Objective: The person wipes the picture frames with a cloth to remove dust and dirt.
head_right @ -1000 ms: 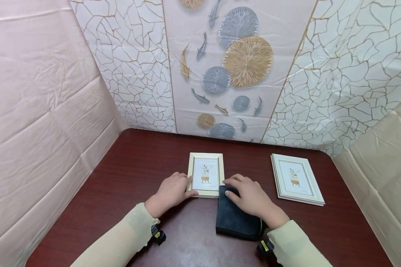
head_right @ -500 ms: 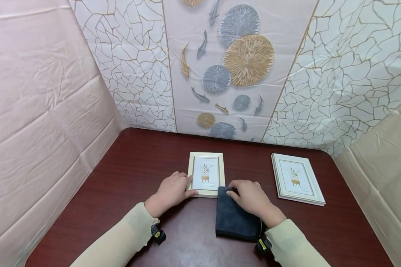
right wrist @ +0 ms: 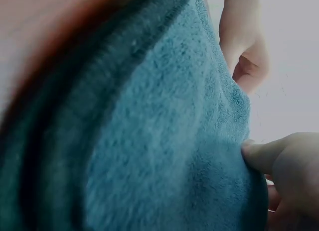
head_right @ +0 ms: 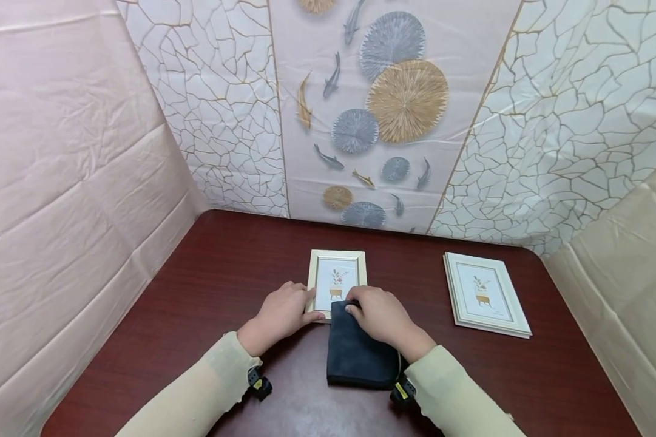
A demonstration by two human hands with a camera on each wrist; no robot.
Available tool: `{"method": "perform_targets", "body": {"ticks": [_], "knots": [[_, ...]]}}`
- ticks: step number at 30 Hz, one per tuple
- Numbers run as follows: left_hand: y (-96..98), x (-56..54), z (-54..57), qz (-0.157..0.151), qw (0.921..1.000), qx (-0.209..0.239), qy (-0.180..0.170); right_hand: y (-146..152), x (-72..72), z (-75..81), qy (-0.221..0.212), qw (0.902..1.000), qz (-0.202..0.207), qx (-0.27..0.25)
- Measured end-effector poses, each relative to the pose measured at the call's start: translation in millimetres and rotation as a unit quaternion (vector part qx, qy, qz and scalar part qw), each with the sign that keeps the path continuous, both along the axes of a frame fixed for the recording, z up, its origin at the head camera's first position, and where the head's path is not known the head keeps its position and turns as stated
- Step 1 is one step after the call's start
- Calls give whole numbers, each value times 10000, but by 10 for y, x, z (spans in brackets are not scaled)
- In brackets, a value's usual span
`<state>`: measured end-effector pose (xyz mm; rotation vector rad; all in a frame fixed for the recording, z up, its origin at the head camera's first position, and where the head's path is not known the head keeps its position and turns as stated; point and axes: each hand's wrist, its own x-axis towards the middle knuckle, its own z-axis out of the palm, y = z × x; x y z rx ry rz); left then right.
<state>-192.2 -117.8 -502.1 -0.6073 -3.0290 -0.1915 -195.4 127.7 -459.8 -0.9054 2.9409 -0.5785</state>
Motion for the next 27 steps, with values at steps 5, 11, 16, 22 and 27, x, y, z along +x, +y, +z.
{"method": "perform_targets", "body": {"ticks": [5, 11, 16, 22, 27], "knots": [[20, -7, -13, 0, 10000, 34, -69, -77, -95, -40, 473, 9981, 63, 389], [39, 1, 7, 64, 9997, -6, -239, -78, -51, -73, 1232, 9894, -249, 731], [23, -2, 31, 65, 9997, -5, -227, -178, 243, 45, 1954, 9768, -252, 842], [6, -4, 40, 143, 9996, -41, -249, -272, 454, 39, 1244, 9761, -232, 1768], [3, -12, 36, 125, 9994, -181, -261, -301, 422, 12, 1125, 9701, -328, 2125]]}}
